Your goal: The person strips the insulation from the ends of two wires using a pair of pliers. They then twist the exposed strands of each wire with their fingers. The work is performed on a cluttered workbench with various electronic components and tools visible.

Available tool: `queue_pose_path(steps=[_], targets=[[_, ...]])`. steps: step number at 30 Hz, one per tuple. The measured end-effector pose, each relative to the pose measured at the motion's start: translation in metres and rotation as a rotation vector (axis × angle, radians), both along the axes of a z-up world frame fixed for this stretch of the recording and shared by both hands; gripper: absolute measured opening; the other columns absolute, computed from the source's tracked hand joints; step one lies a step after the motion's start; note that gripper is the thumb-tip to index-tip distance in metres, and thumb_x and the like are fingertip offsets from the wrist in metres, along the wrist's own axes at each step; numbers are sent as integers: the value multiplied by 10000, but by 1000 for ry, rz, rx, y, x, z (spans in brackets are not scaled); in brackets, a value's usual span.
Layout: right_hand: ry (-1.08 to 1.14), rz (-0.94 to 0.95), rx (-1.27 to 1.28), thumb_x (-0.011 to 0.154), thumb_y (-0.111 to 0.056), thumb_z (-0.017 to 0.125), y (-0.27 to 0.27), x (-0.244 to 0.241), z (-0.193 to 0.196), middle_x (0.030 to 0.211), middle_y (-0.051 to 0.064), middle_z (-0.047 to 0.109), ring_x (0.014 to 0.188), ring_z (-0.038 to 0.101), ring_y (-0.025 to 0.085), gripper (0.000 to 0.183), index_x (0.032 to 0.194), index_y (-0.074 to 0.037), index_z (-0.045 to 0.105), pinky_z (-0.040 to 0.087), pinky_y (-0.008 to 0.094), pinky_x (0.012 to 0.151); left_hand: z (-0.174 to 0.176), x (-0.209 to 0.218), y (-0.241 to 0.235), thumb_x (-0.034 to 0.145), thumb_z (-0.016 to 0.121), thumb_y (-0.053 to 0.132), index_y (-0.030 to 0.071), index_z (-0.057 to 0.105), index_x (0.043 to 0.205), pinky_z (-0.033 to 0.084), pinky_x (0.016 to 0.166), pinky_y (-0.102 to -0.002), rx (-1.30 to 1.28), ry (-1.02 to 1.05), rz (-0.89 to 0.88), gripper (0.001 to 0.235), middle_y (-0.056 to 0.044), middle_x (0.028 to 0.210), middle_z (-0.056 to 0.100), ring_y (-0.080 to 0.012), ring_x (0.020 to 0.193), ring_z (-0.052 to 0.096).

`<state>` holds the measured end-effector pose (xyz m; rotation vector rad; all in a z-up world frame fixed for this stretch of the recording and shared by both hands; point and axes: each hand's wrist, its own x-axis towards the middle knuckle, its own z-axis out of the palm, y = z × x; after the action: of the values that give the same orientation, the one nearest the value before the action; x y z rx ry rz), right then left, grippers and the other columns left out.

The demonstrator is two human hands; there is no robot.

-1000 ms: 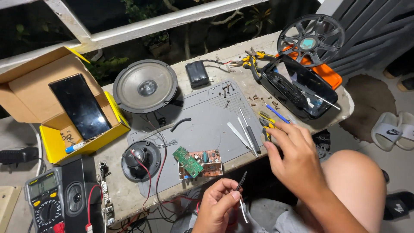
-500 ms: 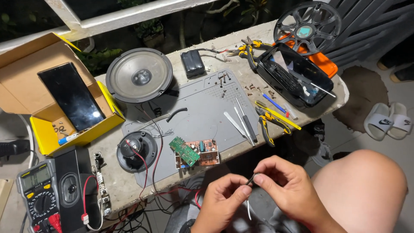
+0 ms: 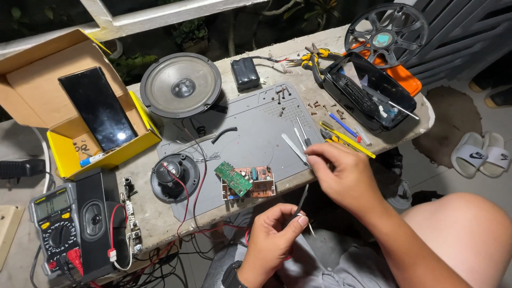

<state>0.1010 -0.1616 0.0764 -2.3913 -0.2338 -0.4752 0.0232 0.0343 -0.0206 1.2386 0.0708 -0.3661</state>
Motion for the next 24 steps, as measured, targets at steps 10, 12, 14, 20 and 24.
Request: queue_pose_path(steps=[10, 12, 14, 20, 24], targets=[[-79, 17, -565, 1028, -223, 805, 13, 37, -32, 954, 93, 671, 973, 678, 394, 156, 1166, -182, 742, 567, 552, 778, -3, 1, 0, 990, 918, 37, 89, 810, 989, 513, 758, -258, 5, -11, -13, 120, 48, 856, 742, -53, 792, 617], [-41, 19, -488, 1010, -183, 767, 11, 42, -36, 1029, 166, 736, 977, 705, 453, 245, 1242, -106, 753, 557, 594, 842, 3, 2, 1, 1007, 922, 56, 93, 814, 989, 501, 698, -257, 14, -10, -35, 116, 46, 850, 751, -48, 761, 604], [-54, 1, -364, 1016, -156, 746, 1, 39, -28, 1051, 167, 732, 974, 707, 432, 261, 1266, -89, 776, 555, 574, 858, 5, 1, 0, 1000, 943, 69, 108, 794, 975, 498, 717, -251, 5, -1, -37, 156, 44, 839, 753, -48, 760, 608], [316, -153, 212, 994, -118, 750, -15, 2, 19, 1058, -9, 715, 861, 667, 100, 290, 1256, -153, 870, 547, 253, 859, 3, 5, 4, 1007, 895, 38, 97, 744, 1105, 507, 756, -239, -83, 96, -35, 190, 30, 859, 683, -61, 783, 620], [246, -147, 145, 968, -132, 810, -32, -15, -1, 1069, -17, 809, 902, 760, 102, 261, 1216, -188, 870, 592, 252, 821, 17, 7, 7, 1058, 814, 175, 76, 793, 1084, 403, 636, -258, -133, 129, -46, 104, -7, 772, 618, -104, 688, 486]])
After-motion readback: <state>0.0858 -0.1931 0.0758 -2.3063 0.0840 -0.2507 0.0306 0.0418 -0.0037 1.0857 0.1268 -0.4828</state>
